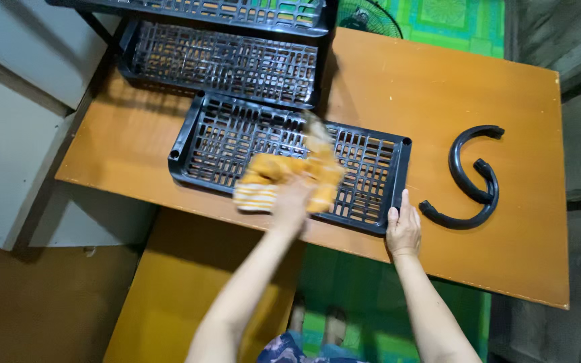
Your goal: The person wipes a black plastic tray with a yellow cloth, then attaches two curved handles to the tray. The person continues wiping the tray after the handles are attached.
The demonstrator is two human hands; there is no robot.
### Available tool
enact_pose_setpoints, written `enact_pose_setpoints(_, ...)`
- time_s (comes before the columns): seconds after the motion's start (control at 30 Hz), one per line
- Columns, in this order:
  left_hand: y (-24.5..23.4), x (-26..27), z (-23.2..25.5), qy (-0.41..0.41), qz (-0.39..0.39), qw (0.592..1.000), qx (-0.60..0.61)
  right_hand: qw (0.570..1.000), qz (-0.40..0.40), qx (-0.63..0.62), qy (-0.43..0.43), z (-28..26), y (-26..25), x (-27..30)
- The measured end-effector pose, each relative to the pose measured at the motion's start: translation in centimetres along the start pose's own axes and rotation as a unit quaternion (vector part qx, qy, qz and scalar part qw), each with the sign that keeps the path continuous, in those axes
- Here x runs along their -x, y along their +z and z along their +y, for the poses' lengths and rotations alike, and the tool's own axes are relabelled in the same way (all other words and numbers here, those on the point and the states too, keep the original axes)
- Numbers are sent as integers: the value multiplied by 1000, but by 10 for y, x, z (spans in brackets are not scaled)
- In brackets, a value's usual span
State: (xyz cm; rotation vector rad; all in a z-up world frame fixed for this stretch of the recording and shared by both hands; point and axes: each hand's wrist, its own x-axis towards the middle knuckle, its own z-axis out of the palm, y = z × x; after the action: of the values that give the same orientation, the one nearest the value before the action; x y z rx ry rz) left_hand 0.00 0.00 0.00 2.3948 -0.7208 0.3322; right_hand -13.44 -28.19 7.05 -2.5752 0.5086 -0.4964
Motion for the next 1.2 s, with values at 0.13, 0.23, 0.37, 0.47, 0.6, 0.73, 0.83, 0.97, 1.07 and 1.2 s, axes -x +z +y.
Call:
enact_pose_setpoints(0.13, 5, -17, 129, 94, -82, 991, 43, 1000, 4, 0, -2, 3, 0, -2)
enact_pose_setpoints(0.23, 13, -37, 170, 66, -46, 994, 70, 1000, -10, -15, 12, 4, 2, -2)
enact_pose_setpoints(0.37, 33, -56, 160, 29, -41, 995, 81, 1000, -3, 16, -2, 6, 5, -3)
enact_pose_setpoints(0.47, 53, -85, 139, -4, -35, 998, 53, 1000, 0, 14, -5, 6, 4, 0)
enact_pose_setpoints(0.6, 50, -122, 114, -87, -58, 993, -55, 999, -26, -21, 10, 0, -6, -4)
enact_pose_setpoints(0.73, 39, -119, 127, -109, -76, 989, -59, 998, -51, -13, 24, -5, -12, -3)
enact_pose_setpoints(0.83, 36, -104, 158, -76, -93, 990, -72, 998, -55, -14, 10, -4, -12, -10)
enact_pose_setpoints(0.97, 36, -76, 196, -53, -127, 990, -33, 998, -40, -39, -20, 2, -10, -9)
enact_pose_setpoints(1.07, 38, -83, 196, -43, -113, 991, -65, 998, -41, -45, -19, 6, -8, -8)
enact_pose_setpoints(1.2, 47, -102, 188, -48, -116, 988, -92, 997, -39, -54, -25, 8, -5, -9)
